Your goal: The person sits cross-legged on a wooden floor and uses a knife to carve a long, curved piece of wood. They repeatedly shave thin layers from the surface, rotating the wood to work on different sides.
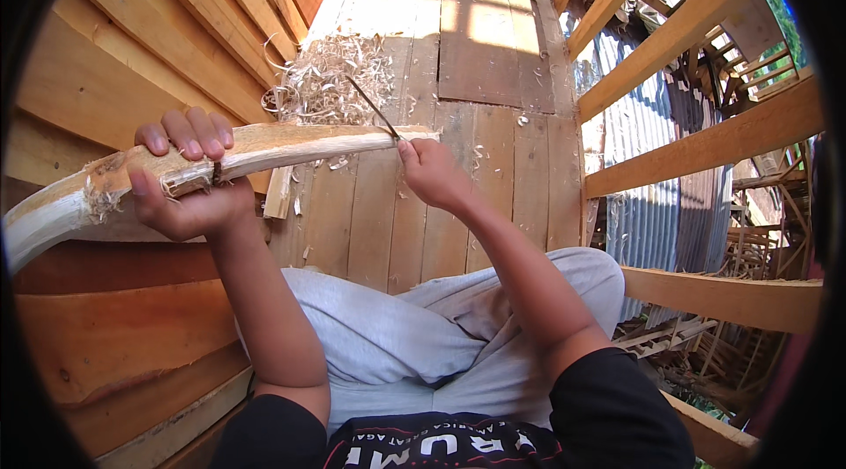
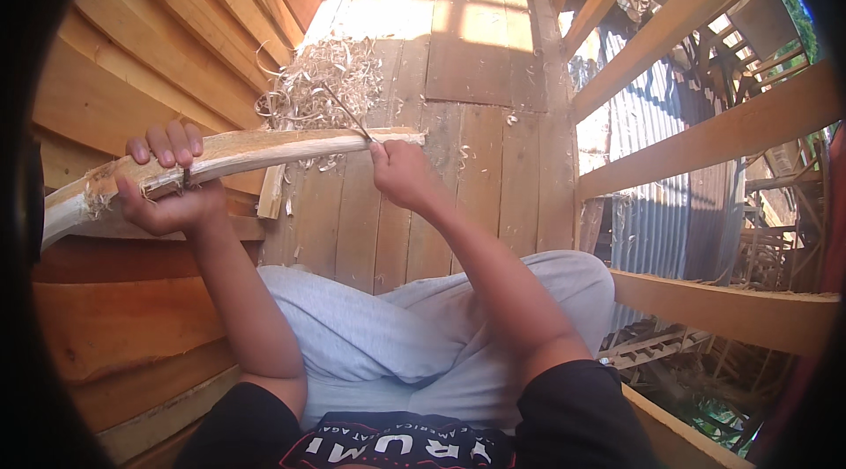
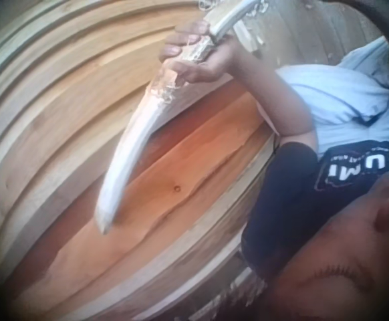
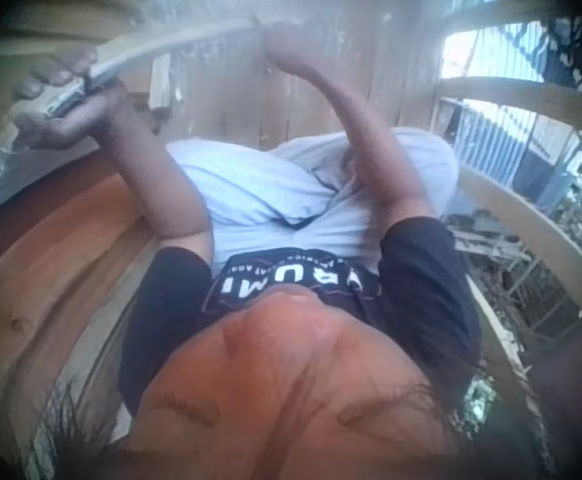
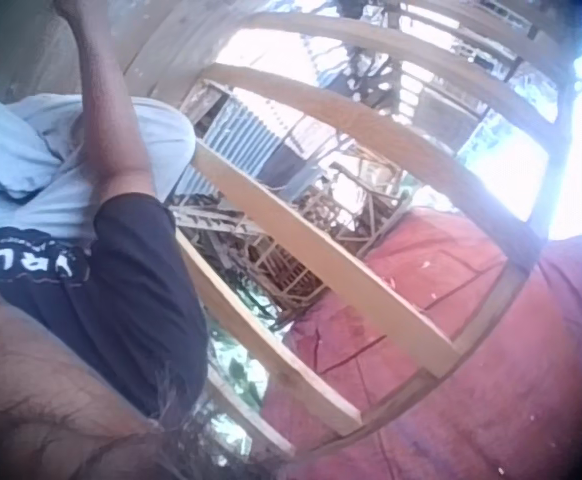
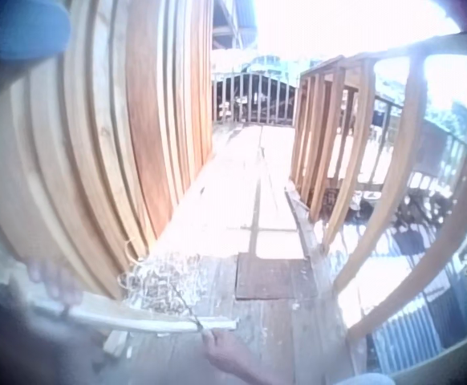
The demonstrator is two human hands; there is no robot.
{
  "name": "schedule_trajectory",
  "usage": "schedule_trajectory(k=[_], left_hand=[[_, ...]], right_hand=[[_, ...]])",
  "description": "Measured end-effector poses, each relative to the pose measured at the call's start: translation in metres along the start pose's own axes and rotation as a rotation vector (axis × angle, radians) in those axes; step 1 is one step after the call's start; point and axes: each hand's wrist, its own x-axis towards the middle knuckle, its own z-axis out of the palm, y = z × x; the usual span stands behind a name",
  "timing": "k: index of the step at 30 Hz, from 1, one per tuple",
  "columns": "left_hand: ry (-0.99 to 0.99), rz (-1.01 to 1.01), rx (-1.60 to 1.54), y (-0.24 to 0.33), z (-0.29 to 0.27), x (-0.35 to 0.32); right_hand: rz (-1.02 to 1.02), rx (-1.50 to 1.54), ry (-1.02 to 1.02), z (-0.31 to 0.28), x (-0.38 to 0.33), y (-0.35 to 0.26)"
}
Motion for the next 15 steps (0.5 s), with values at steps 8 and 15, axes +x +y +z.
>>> schedule_trajectory(k=[8, 15], left_hand=[[-0.035, 0.012, -0.016, 0.000, 0.001, 0.002], [-0.060, -0.006, -0.048, 0.000, 0.003, 0.001]], right_hand=[[-0.023, -0.230, 0.062, -0.001, -0.009, -0.013], [0.134, -0.227, 0.082, -0.002, 0.011, 0.043]])
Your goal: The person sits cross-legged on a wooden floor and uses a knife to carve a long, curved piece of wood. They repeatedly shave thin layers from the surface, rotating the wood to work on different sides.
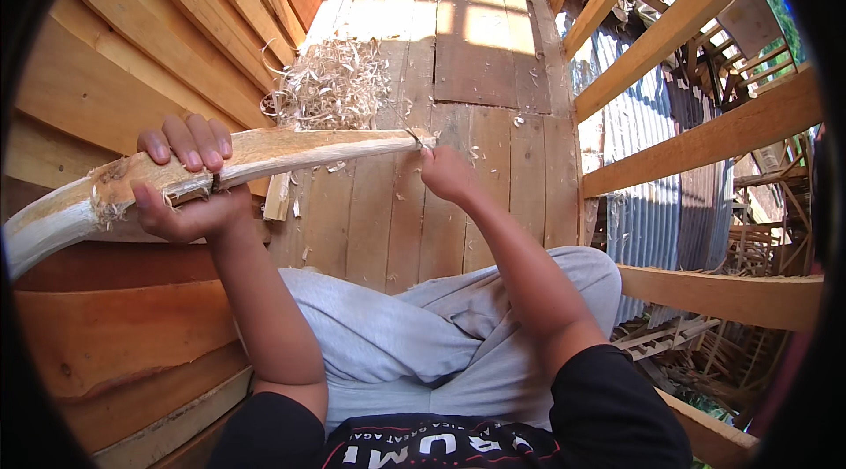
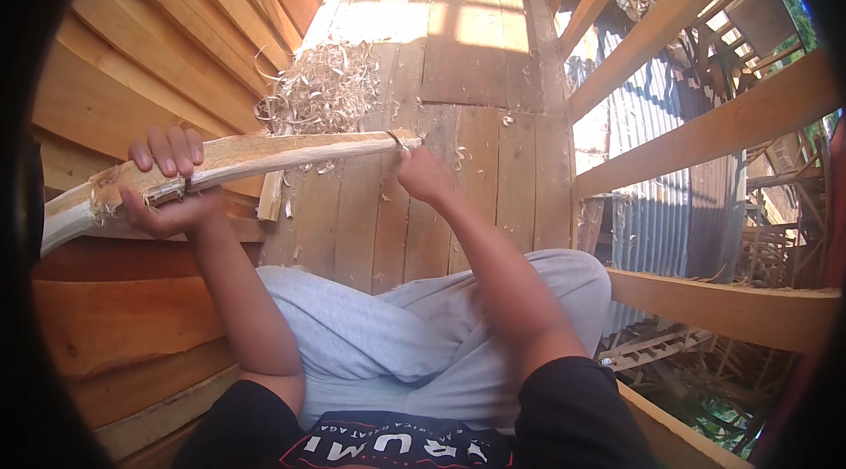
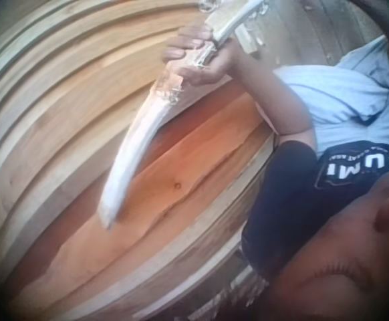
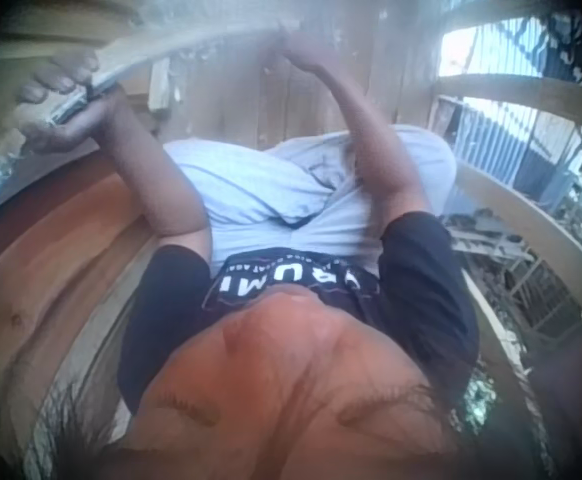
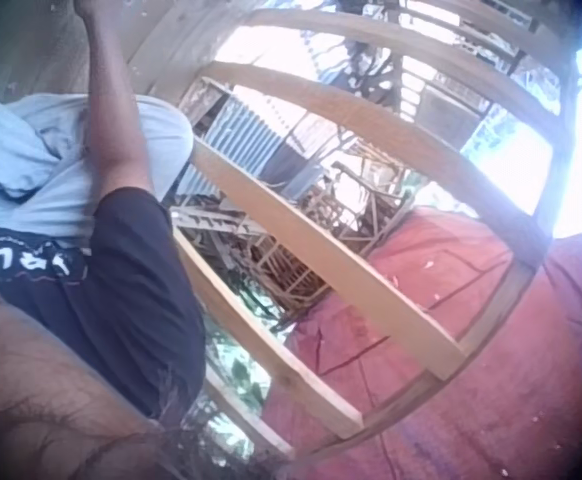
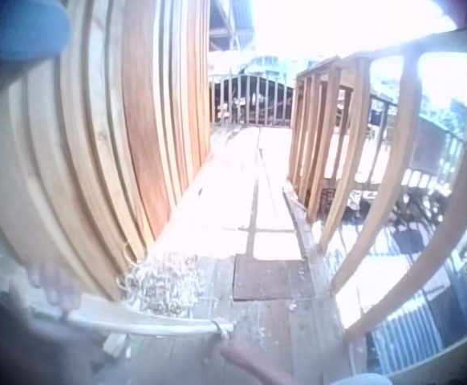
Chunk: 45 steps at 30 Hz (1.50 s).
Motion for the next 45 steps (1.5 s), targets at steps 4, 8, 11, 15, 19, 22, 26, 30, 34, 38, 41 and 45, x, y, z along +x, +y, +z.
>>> schedule_trajectory(k=[4, 8, 11, 15, 19, 22, 26, 30, 34, 38, 41, 45], left_hand=[[0.041, 0.003, 0.011, -0.002, 0.001, 0.001], [0.054, 0.011, 0.045, 0.002, -0.009, -0.002], [0.060, -0.002, 0.036, 0.000, -0.002, 0.000], [0.009, 0.009, 0.018, -0.002, -0.002, 0.000], [0.050, 0.019, 0.042, 0.001, -0.006, 0.001], [0.068, 0.014, 0.056, 0.003, -0.009, -0.002], [-0.092, 0.004, -0.043, -0.003, -0.004, 0.002], [0.009, 0.013, 0.018, 0.000, -0.007, 0.001], [0.091, 0.017, 0.073, 0.001, -0.005, -0.002], [-0.001, 0.014, 0.020, -0.001, -0.002, 0.000], [0.007, 0.009, 0.003, -0.001, 0.000, 0.002], [0.062, 0.002, 0.011, 0.002, -0.002, -0.001]], right_hand=[[-0.038, 0.051, -0.032, 0.006, 0.009, 0.014], [-0.219, 0.128, -0.047, -0.021, -0.039, -0.076], [-0.109, 0.207, -0.087, -0.009, -0.012, -0.028], [-0.071, 0.127, -0.048, -0.004, -0.004, -0.015], [-0.170, 0.071, -0.046, -0.019, -0.030, -0.060], [-0.207, 0.053, -0.094, -0.027, -0.044, -0.085], [0.070, 0.011, -0.037, -0.002, 0.004, 0.008], [-0.008, 0.055, -0.120, -0.011, -0.003, -0.020], [-0.167, 0.081, -0.144, -0.027, -0.037, -0.082], [0.062, 0.221, -0.262, -0.022, -0.006, -0.021], [0.027, 0.137, -0.147, -0.018, -0.010, -0.027], [-0.217, 0.092, -0.050, -0.021, -0.035, -0.068]])
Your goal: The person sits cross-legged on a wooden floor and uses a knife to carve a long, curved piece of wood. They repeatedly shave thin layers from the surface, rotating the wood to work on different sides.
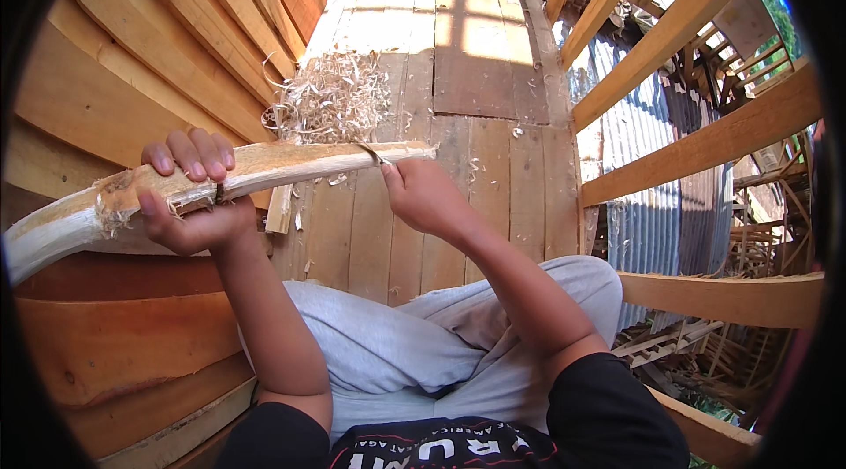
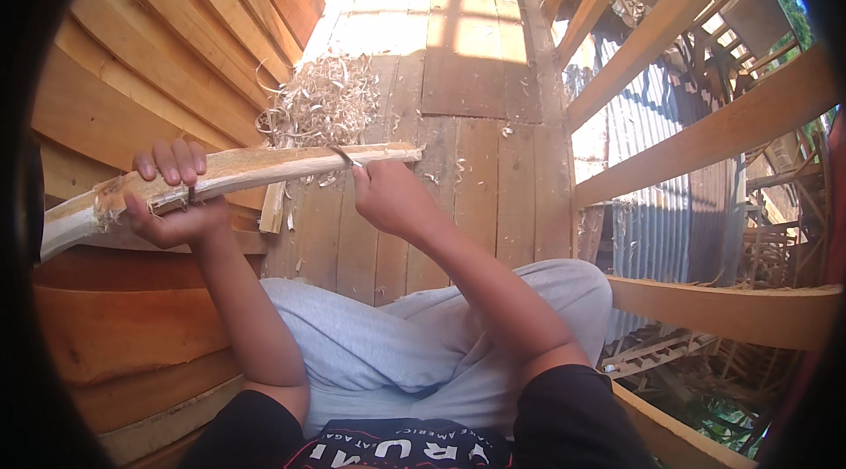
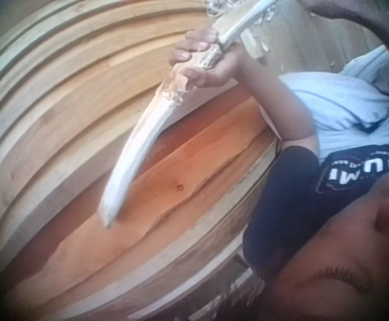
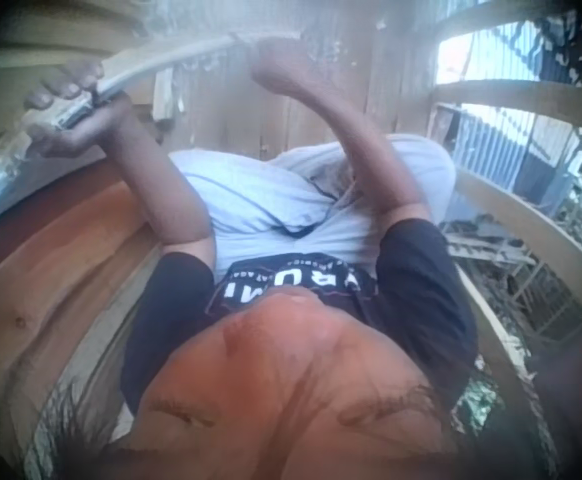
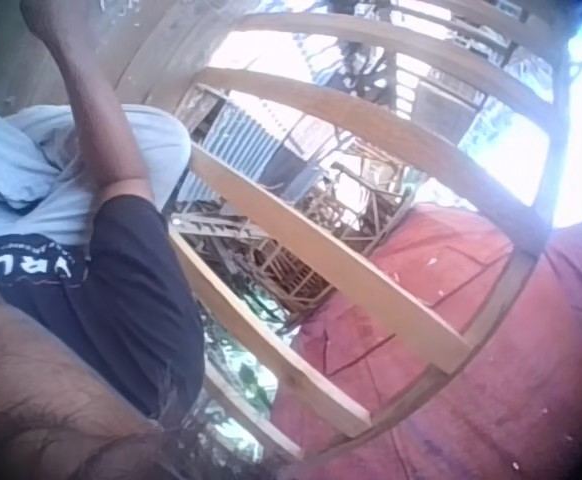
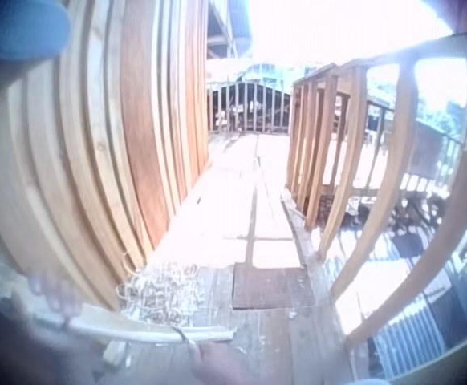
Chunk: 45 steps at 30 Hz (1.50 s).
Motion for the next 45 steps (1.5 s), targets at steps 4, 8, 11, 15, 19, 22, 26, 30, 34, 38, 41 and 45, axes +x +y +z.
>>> schedule_trajectory(k=[4, 8, 11, 15, 19, 22, 26, 30, 34, 38, 41, 45], left_hand=[[0.004, 0.001, 0.026, -0.002, 0.002, -0.001], [-0.060, 0.005, 0.001, -0.002, 0.003, 0.001], [-0.025, 0.006, 0.019, -0.001, -0.001, 0.001], [-0.007, 0.022, 0.036, 0.000, -0.004, -0.001], [-0.049, 0.005, -0.011, -0.004, 0.006, 0.001], [-0.023, 0.001, 0.006, -0.004, 0.004, 0.002], [0.024, 0.012, 0.031, 0.000, 0.000, 0.000], [0.002, 0.008, 0.036, -0.002, 0.000, 0.001], [-0.004, -0.002, 0.012, -0.004, 0.007, 0.002], [0.078, 0.031, 0.082, -0.001, 0.004, 0.001], [0.113, 0.024, 0.108, -0.001, 0.007, -0.001], [0.051, 0.013, 0.070, -0.003, 0.009, 0.001]], right_hand=[[0.185, -0.085, 0.005, 0.001, 0.013, 0.028], [0.215, 0.087, -0.127, -0.003, 0.024, 0.065], [0.081, -0.089, 0.027, 0.004, 0.005, 0.022], [0.070, -0.065, -0.004, -0.007, -0.009, -0.021], [0.257, -0.147, 0.015, 0.009, 0.020, 0.089], [0.208, -0.135, -0.032, 0.011, 0.026, 0.079], [0.031, -0.017, -0.038, -0.001, -0.005, -0.015], [0.267, -0.113, 0.031, 0.009, 0.014, 0.048], [0.236, -0.092, -0.008, 0.011, 0.024, 0.096], [0.070, -0.027, 0.008, 0.007, 0.007, 0.004], [0.084, -0.004, 0.045, 0.010, 0.009, 0.018], [0.183, -0.031, 0.050, 0.017, 0.027, 0.075]])
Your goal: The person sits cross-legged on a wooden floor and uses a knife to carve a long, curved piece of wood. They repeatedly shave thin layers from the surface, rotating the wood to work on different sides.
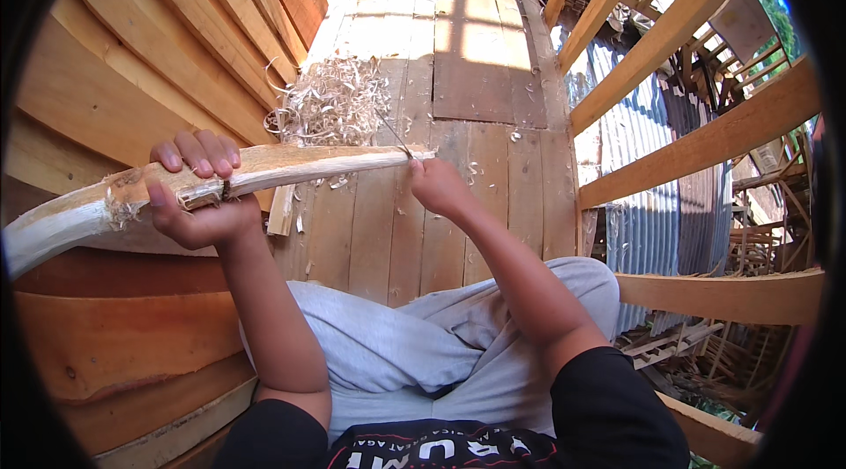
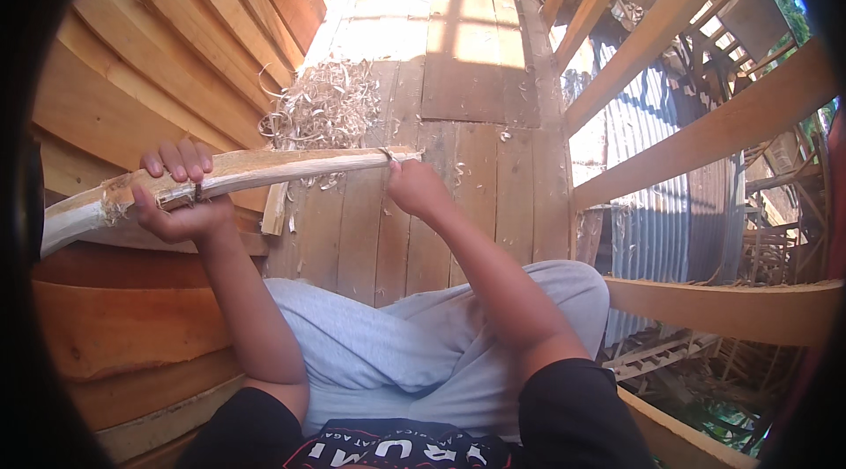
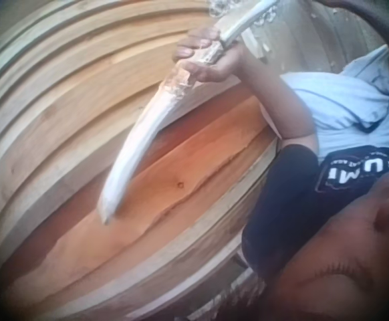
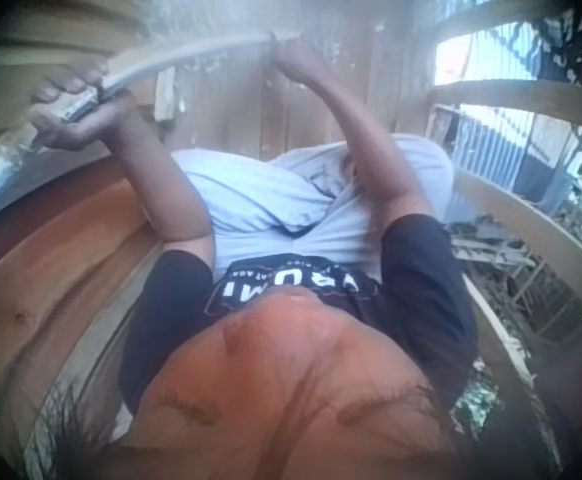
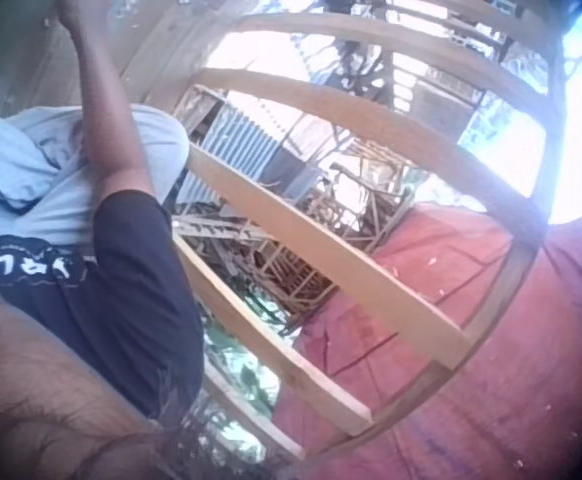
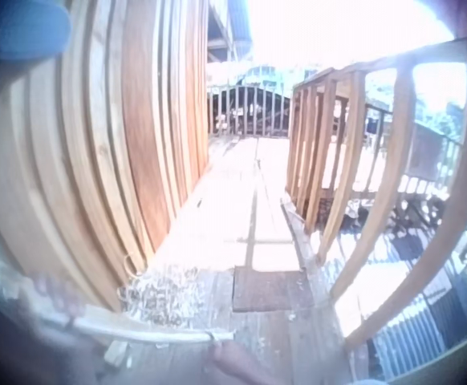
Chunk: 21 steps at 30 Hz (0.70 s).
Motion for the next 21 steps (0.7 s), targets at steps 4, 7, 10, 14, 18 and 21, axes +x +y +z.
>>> schedule_trajectory(k=[4, 7, 10, 14, 18, 21], left_hand=[[0.017, 0.010, 0.006, 0.000, -0.004, 0.001], [0.067, 0.008, 0.029, 0.002, -0.006, -0.001], [0.031, 0.011, 0.017, 0.000, -0.003, 0.000], [-0.005, 0.000, -0.015, -0.001, -0.004, 0.001], [0.046, -0.007, 0.002, 0.002, -0.005, -0.001], [0.064, 0.019, 0.037, 0.001, -0.004, 0.000]], right_hand=[[-0.019, -0.096, -0.043, -0.007, -0.020, -0.038], [-0.087, -0.084, -0.091, -0.023, -0.043, -0.079], [0.024, -0.091, -0.054, -0.012, -0.022, -0.033], [0.054, 0.045, -0.112, -0.011, -0.005, -0.004], [-0.060, -0.053, -0.015, -0.011, -0.028, -0.049], [-0.107, -0.015, -0.057, -0.020, -0.040, -0.079]])
